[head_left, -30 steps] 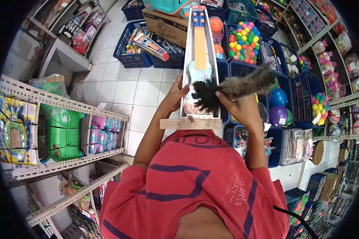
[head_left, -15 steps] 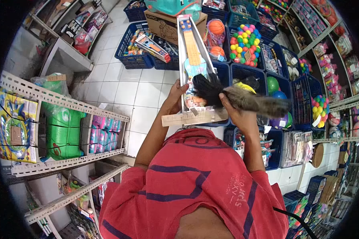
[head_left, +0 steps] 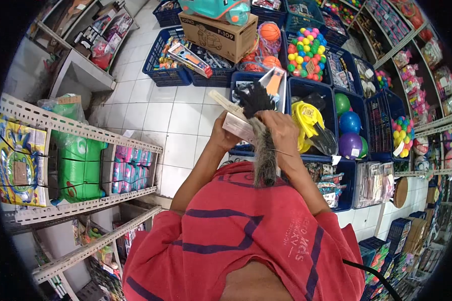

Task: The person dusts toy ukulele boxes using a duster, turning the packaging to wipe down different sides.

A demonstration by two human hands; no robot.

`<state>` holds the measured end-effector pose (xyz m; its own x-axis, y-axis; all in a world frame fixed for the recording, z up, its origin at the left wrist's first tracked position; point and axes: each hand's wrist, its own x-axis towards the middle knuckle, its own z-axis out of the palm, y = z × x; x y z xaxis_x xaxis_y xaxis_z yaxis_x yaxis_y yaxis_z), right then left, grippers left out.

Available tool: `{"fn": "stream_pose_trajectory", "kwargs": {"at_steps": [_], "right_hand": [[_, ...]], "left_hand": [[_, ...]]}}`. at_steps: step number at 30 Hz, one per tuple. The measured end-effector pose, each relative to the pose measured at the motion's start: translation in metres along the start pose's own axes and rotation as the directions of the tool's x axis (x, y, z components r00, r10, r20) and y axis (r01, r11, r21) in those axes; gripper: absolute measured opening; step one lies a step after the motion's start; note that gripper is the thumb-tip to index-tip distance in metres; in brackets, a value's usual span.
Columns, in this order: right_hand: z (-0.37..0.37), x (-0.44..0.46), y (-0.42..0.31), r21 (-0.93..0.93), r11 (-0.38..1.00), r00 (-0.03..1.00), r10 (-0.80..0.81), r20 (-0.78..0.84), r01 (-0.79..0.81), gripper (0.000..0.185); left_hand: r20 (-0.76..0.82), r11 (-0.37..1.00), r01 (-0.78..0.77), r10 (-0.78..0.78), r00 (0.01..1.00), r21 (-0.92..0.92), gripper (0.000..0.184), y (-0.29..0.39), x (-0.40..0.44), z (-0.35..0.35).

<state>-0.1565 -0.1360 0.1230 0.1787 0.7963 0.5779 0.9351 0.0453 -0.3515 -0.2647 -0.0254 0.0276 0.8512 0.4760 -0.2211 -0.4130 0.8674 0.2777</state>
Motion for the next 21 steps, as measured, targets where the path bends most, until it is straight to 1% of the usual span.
{"fn": "stream_pose_trajectory", "kwargs": {"at_steps": [1, 5, 7, 8, 10, 13, 15, 16, 17, 19, 20, 21], "right_hand": [[0.002, 0.0, 0.0, 0.005, 1.0, 1.0, -0.003, -0.024, 0.003, 0.019], [0.008, -0.004, 0.007, 0.067, 0.998, 0.997, -0.013, -0.079, 0.018, 0.022], [0.015, -0.007, 0.015, 0.131, 0.991, 0.995, 0.005, -0.1, 0.008, 0.023], [0.015, -0.007, 0.015, 0.169, 0.985, 0.994, 0.043, -0.097, -0.026, 0.024], [0.017, -0.007, 0.013, 0.248, 0.965, 0.99, 0.111, -0.087, -0.086, 0.026], [0.02, -0.007, 0.007, 0.347, 0.926, 0.974, 0.195, -0.111, -0.146, 0.03], [0.022, -0.004, 0.006, 0.356, 0.925, 0.971, 0.193, -0.14, -0.132, 0.029], [0.023, -0.002, 0.005, 0.362, 0.924, 0.969, 0.192, -0.154, -0.126, 0.028], [0.022, 0.001, 0.002, 0.397, 0.905, 0.963, 0.225, -0.148, -0.151, 0.027], [0.018, 0.008, -0.003, 0.464, 0.864, 0.948, 0.288, -0.136, -0.196, 0.026], [0.02, 0.01, -0.003, 0.486, 0.854, 0.941, 0.297, -0.165, -0.184, 0.025], [0.023, 0.012, -0.002, 0.508, 0.845, 0.932, 0.304, -0.195, -0.17, 0.025]], "left_hand": [[-0.047, 0.991, -0.026, 0.032, 0.998, 0.129, 0.043, 0.0, 0.005, -0.003], [0.009, 0.992, -0.071, 0.071, 0.997, 0.104, 0.066, -0.003, 0.006, 0.003], [0.028, 0.986, -0.11, 0.108, 0.994, 0.121, 0.075, -0.006, 0.004, 0.004], [0.042, 0.971, -0.157, 0.151, 0.988, 0.182, 0.075, -0.007, 0.005, 0.001], [0.081, 0.92, -0.257, 0.244, 0.966, 0.296, 0.076, -0.005, 0.007, -0.004], [0.172, 0.794, -0.388, 0.349, 0.921, 0.467, 0.078, 0.004, 0.008, -0.002], [0.214, 0.726, -0.43, 0.375, 0.902, 0.537, 0.08, 0.008, 0.006, 0.004], [0.235, 0.689, -0.449, 0.387, 0.892, 0.57, 0.082, 0.01, 0.003, 0.01], [0.224, 0.668, -0.441, 0.389, 0.894, 0.6, 0.089, 0.012, 0.0, 0.017], [0.291, 0.608, -0.53, 0.453, 0.843, 0.591, 0.092, 0.015, -0.001, 0.027], [0.325, 0.574, -0.575, 0.483, 0.813, 0.583, 0.093, 0.016, 0.001, 0.029], [0.312, 0.558, -0.554, 0.473, 0.824, 0.618, 0.103, 0.023, 0.003, 0.03]]}}
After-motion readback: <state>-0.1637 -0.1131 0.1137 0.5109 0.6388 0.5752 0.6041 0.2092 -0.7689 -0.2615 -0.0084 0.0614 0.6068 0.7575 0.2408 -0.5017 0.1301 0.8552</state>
